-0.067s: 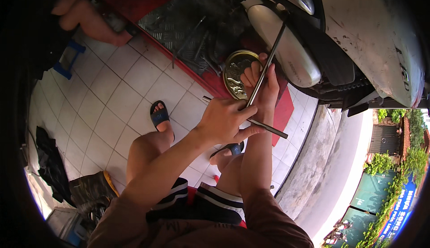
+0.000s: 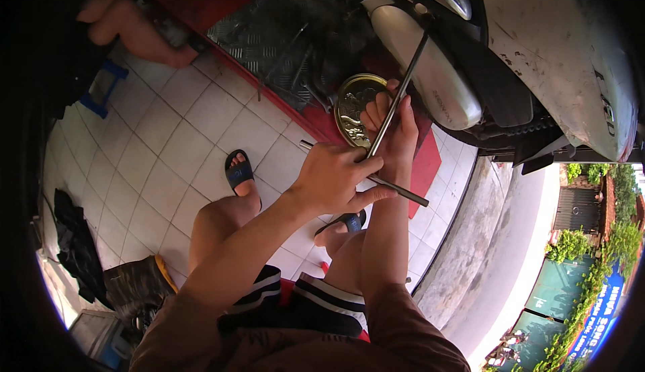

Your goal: The person uses a screwdriver and a T-handle wrench to loosen and tighten bolts on the lower side of a scooter. They repeatedly adjust the tool and reposition their hands to access the fasteners near the engine area.

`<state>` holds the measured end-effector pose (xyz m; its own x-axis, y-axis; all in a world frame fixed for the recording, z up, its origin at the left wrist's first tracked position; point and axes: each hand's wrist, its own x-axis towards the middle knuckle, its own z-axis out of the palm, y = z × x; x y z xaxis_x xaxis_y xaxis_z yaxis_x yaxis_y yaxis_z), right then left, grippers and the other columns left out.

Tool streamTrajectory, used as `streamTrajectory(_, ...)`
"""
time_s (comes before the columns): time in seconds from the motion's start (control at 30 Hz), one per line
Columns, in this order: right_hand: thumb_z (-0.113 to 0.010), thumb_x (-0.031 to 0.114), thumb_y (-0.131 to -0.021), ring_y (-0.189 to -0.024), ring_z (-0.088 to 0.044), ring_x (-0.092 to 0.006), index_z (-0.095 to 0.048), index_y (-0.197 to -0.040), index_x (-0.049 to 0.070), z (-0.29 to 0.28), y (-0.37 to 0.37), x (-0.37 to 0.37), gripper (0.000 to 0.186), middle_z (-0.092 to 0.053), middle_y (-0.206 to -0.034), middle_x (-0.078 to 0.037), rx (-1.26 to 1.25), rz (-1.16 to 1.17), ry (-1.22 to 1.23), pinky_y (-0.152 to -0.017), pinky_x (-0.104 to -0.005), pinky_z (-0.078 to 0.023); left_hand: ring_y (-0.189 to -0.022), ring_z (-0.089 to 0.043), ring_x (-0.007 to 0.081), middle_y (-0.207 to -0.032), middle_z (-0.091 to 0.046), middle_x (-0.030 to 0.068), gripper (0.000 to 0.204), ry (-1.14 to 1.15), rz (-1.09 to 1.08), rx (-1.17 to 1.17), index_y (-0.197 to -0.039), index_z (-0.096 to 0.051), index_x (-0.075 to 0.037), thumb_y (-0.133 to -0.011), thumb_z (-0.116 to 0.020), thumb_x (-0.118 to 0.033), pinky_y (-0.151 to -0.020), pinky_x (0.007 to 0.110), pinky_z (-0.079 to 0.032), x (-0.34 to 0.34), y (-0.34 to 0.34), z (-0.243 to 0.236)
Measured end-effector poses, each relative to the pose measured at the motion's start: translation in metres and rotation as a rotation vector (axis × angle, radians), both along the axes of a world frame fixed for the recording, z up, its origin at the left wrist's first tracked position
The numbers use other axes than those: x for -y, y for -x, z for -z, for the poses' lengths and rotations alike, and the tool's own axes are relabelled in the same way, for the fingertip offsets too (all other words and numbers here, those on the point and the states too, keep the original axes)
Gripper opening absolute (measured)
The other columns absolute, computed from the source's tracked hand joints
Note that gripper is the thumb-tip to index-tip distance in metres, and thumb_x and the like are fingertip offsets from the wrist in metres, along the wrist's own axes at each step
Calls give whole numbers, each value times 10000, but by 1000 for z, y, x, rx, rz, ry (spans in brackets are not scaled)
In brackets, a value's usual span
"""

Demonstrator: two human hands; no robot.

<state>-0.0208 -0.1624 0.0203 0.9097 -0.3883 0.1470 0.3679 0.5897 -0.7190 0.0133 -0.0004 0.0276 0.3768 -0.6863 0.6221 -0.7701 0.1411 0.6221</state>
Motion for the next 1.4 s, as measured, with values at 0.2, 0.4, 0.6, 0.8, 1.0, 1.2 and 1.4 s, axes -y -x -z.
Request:
streamTrajectory(0.2,-520,415,-972,-545,-287,-75,-514,-1260,79,5,27,4,442,-353,-618,34,-139,38,67,-533,-233,-244,-466,-575,221,-511,-521,44,474,141,-36,-111,-657,-621,-95,-751,-718,-550,-431,322,-387,-7,-32,-11)
streamTrajectory(0.4,-504,386,-983,-579,-298,-84,-544,-1216,100,22,35,11,371,-365,-649,24,-193,60,-4,-557,-246,-253,-433,-474,127,-468,-465,57,519,195,256,-610,-601,-524,-26,-766,-772,-451,-447,289,-355,-13,-53,-9)
streamTrajectory(0.6,-458,341,-1005,-587,-304,-86,-547,-1189,69,24,42,18,340,-361,-649,21,-177,46,-74,-565,-244,-264,-402,-366,185,-470,-359,82,527,-1,219,-418,-607,-539,1,-724,-784,-451,-437,319,-285,-13,-54,-30)
streamTrajectory(0.8,-438,343,-1009,-599,-324,-97,-538,-1205,60,18,48,14,359,-369,-658,18,-236,117,-35,-564,-252,-288,-418,-457,283,-472,-440,106,467,-48,70,-222,-604,-563,-21,-699,-814,-403,-445,328,-338,-14,-50,-50)
streamTrajectory(1.0,-444,351,-1005,-592,-316,-96,-551,-1185,58,16,47,10,359,-365,-653,17,-308,188,-33,-558,-252,-281,-482,-530,333,-451,-471,120,574,-87,-144,-69,-546,-582,-59,-729,-724,-584,-518,402,-438,-16,-53,-67)
streamTrajectory(1.2,-463,363,-998,-576,-300,-91,-565,-1146,61,19,43,15,351,-367,-652,17,-253,66,-59,-557,-246,-265,-485,-509,347,-457,-464,130,445,-139,-111,-245,-537,-560,-52,-751,-720,-408,-509,416,-411,-12,-60,-47)
streamTrajectory(1.4,-475,358,-995,-581,-325,-96,-565,-1140,61,17,38,9,343,-378,-657,16,-364,179,-72,-550,-248,-279,-465,-511,358,-479,-501,138,415,-166,-97,-340,-540,-582,-55,-764,-709,-381,-494,421,-417,-7,-51,-46)
